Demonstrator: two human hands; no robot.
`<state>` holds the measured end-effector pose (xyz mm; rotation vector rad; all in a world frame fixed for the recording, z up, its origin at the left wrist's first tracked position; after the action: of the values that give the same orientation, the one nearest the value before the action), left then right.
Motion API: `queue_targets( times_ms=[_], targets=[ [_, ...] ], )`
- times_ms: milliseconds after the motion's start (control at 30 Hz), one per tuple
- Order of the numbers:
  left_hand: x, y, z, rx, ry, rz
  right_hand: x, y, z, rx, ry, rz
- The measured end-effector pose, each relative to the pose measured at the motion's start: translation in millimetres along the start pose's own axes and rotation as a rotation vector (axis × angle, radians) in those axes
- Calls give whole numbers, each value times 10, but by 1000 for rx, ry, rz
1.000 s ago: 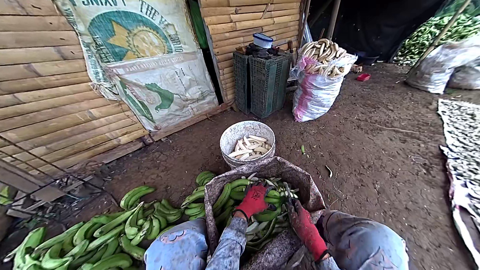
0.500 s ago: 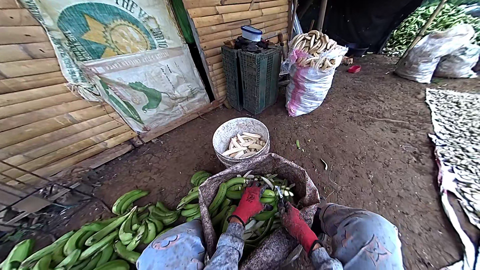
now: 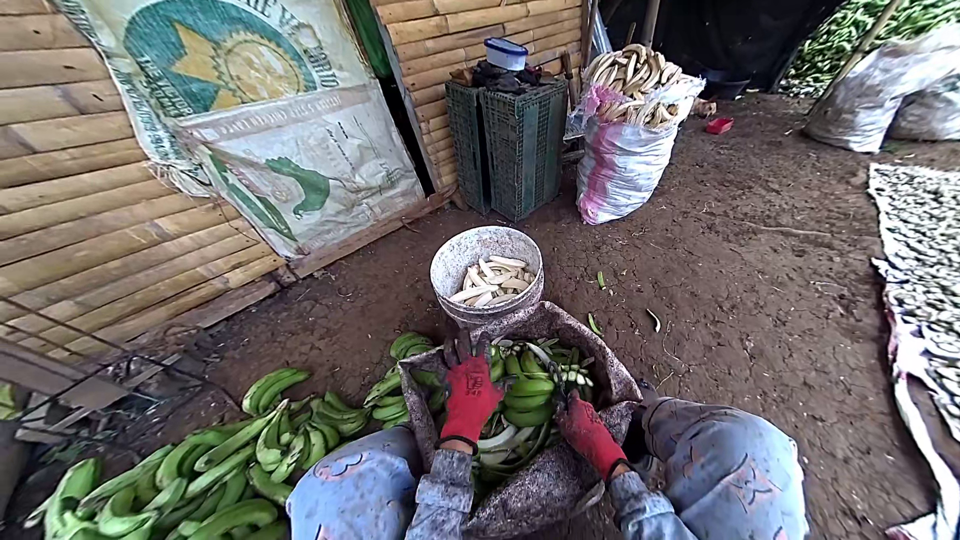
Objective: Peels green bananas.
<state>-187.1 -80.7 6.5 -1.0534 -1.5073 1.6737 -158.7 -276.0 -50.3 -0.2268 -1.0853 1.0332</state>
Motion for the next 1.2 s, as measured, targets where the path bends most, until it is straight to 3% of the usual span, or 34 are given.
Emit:
queue_targets(
  times_ms=[100, 333, 533, 800, 900, 1000, 1100, 1200],
  targets=[
    [-390, 333, 144, 228, 266, 98, -34, 4, 43, -26, 1, -34],
    [-382, 404, 122, 346, 262, 125, -150, 3, 181, -26, -13, -78],
    [-334, 533, 164, 340, 297, 141, -129, 89, 25, 68, 21, 9],
    [-311, 514, 216, 336, 335, 242, -153, 121, 181, 36, 24, 135],
    [-438, 191, 372, 274, 402, 179, -185, 111, 32, -22, 21, 155],
    [-291, -183, 252, 105, 250, 34, -157, 108, 104, -24, 17, 153],
    [-231, -231, 27, 217, 194, -96, -160, 146, 159, -34, 2, 161],
    [-512, 105, -174, 396, 398, -124, -141, 148, 146, -31, -17, 159]
  ],
)
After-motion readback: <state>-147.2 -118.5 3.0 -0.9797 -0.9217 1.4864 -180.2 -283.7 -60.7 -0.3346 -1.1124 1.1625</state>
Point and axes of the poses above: each hand's wrist, its own z-axis away from the middle knuckle, its own y-axis out of the palm, x = y × z, the point moved 3 cm from there along -z, towards the middle knuckle, and after that the axes turned 5 degrees about -x, right-handed, at the moved point
